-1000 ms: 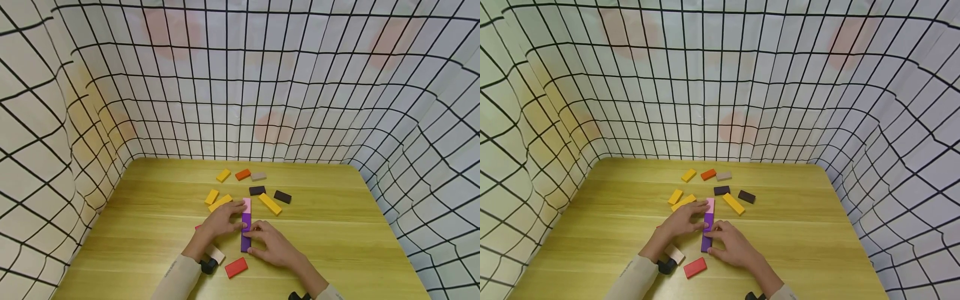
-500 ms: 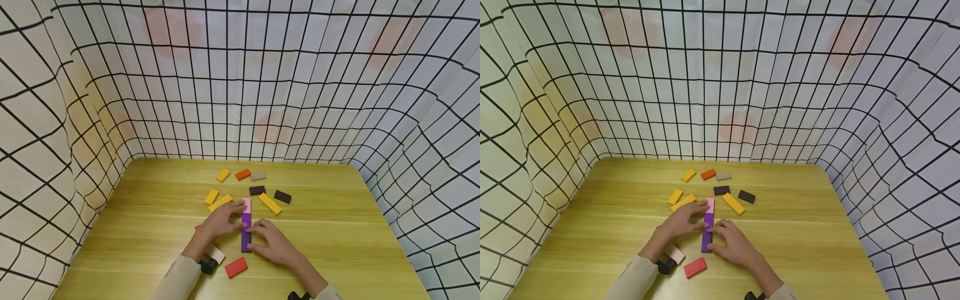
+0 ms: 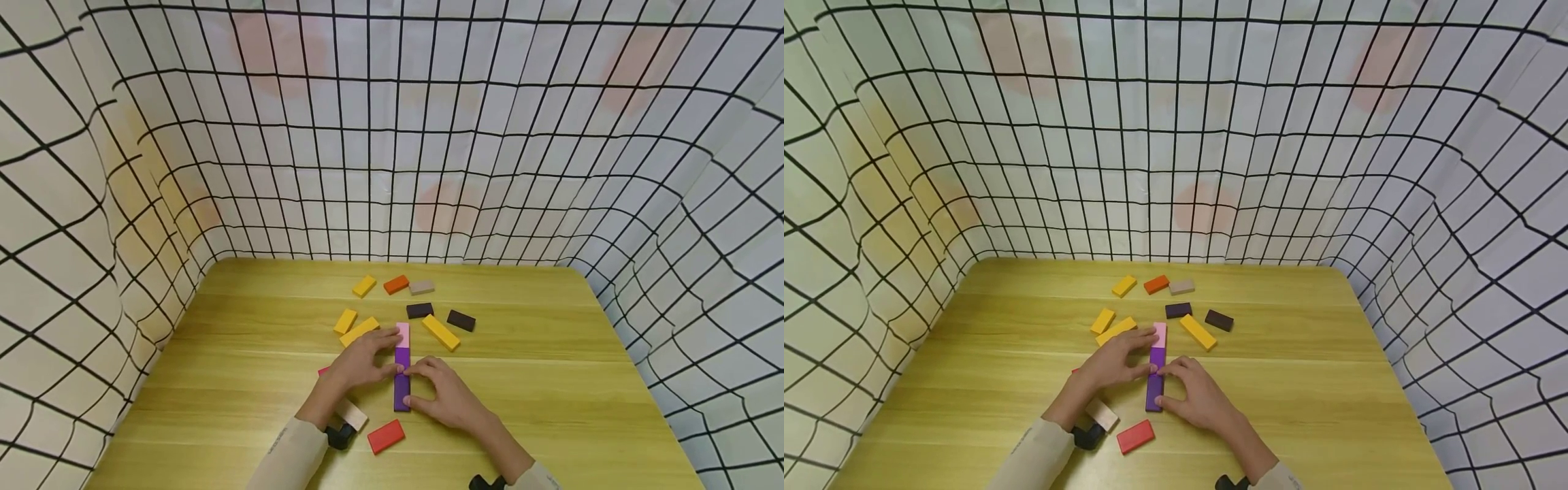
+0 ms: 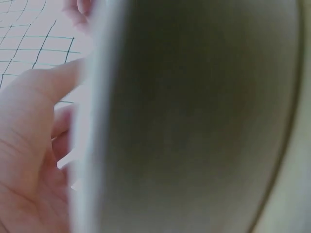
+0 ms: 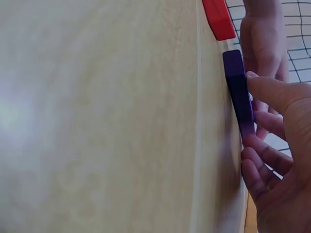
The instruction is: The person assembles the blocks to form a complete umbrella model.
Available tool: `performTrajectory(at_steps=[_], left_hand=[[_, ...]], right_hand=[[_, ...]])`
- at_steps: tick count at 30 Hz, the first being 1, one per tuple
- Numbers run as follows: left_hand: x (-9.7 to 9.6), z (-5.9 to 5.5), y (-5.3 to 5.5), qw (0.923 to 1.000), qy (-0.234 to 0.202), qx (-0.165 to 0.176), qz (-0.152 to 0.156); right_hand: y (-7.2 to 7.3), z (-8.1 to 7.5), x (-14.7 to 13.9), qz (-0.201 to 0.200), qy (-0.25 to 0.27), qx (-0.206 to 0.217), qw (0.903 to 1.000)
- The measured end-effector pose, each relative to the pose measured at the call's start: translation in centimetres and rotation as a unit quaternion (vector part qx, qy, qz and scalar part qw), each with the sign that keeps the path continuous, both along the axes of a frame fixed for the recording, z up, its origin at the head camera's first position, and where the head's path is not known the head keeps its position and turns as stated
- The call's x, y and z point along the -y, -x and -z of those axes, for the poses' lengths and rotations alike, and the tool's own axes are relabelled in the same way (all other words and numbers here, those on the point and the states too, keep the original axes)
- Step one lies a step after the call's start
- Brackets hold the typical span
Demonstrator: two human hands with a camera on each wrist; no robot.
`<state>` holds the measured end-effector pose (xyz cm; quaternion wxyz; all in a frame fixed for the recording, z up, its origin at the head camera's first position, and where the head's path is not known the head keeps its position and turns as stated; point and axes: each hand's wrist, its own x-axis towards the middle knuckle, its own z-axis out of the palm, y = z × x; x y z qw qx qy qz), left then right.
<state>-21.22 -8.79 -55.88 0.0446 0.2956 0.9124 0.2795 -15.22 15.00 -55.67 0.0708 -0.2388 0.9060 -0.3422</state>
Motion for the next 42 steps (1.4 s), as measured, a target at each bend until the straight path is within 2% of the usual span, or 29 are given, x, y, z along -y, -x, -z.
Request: performTrajectory(at_steps=[3, 9, 15, 19, 31, 37, 42], left_hand=[[0.2, -0.1, -0.3, 0.9999, 0.014, 0.003, 0.007], [0.4, -0.2, -0.6, 0.9983, 0.049, -0.013, 0.028], [0.1, -0.1, -0.6, 0.9956, 0.073, -0.031, 0.050], [-0.1, 0.0, -0.5, 0.9944, 0.086, -0.026, 0.054], [-0.1, -0.1, -0.5, 0.9954, 0.078, -0.005, 0.055], [-0.1, -0.1, -0.5, 0.9959, 0.074, -0.005, 0.053], [-0.1, -0.1, -0.6, 0.9958, 0.077, 0.001, 0.050]], right_hand=[[0.1, 0.1, 0.0, -0.001, 0.000, 0.001, 1.0000], [0.2, 0.2, 0.0, -0.001, 0.001, -0.005, 1.0000], [0.3, 0.3, 0.0, -0.003, 0.008, -0.009, 0.9999], [0.3, 0.3, 0.0, -0.003, 0.006, -0.009, 0.9999], [0.9, 0.4, -0.4, -0.003, 0.012, -0.005, 0.9999], [2.7, 0.1, -1.2, 0.036, 0.031, -0.031, 0.9984], [4.5, -0.2, -2.1, 0.103, 0.015, -0.056, 0.9930]])
